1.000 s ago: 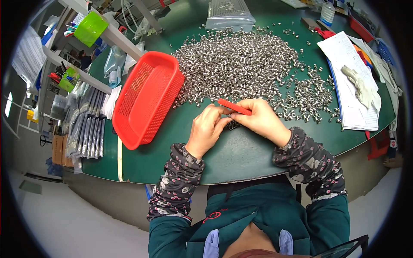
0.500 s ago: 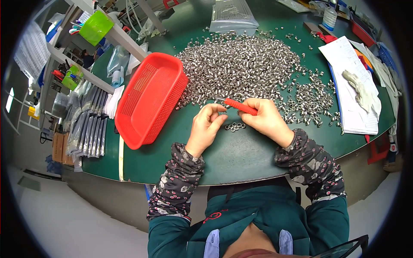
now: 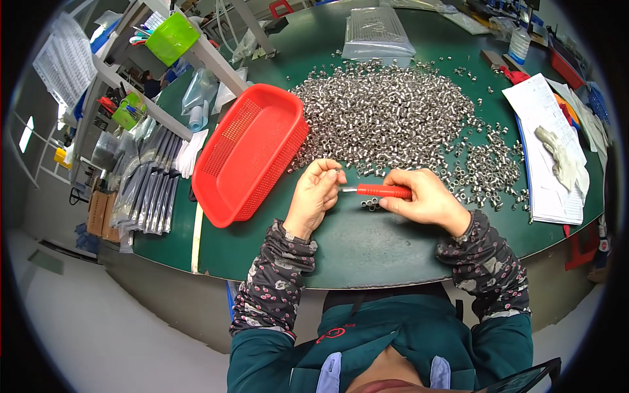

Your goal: Sorting and inspecting small metal rings at a workbench using hands and a small precision tool.

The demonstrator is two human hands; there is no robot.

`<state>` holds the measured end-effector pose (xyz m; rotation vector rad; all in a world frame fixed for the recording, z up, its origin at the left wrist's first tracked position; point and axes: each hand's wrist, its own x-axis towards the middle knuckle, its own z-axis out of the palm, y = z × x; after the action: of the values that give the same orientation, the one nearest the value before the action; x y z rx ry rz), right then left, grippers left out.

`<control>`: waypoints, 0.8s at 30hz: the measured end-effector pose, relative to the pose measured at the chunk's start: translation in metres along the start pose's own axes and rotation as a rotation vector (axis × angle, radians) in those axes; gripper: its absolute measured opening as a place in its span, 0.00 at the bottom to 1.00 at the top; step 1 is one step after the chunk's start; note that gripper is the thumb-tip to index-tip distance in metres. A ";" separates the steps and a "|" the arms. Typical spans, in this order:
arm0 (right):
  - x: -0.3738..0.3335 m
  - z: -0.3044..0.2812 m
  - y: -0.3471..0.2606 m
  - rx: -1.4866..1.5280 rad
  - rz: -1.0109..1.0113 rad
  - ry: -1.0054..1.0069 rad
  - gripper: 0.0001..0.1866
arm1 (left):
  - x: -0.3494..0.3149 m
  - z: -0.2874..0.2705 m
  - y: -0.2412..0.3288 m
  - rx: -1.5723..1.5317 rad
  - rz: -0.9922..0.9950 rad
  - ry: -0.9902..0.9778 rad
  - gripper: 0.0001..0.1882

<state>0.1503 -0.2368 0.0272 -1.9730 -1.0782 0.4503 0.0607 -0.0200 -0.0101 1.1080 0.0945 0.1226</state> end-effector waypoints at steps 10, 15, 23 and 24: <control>0.002 0.006 0.002 -0.224 -0.005 0.271 0.14 | 0.000 -0.001 0.003 -0.052 -0.045 0.013 0.12; 0.001 0.007 -0.001 -0.294 -0.013 0.244 0.13 | 0.002 -0.008 -0.001 -0.066 -0.034 -0.034 0.11; 0.002 0.010 0.004 -0.280 -0.060 0.292 0.14 | 0.002 -0.011 -0.004 -0.110 -0.033 -0.025 0.08; 0.002 0.011 0.003 -0.278 -0.059 0.287 0.14 | 0.002 -0.011 -0.004 -0.114 -0.038 -0.031 0.08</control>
<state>0.1462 -0.2312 0.0181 -2.1589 -1.0529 -0.0198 0.0616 -0.0119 -0.0184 0.9931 0.0798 0.0762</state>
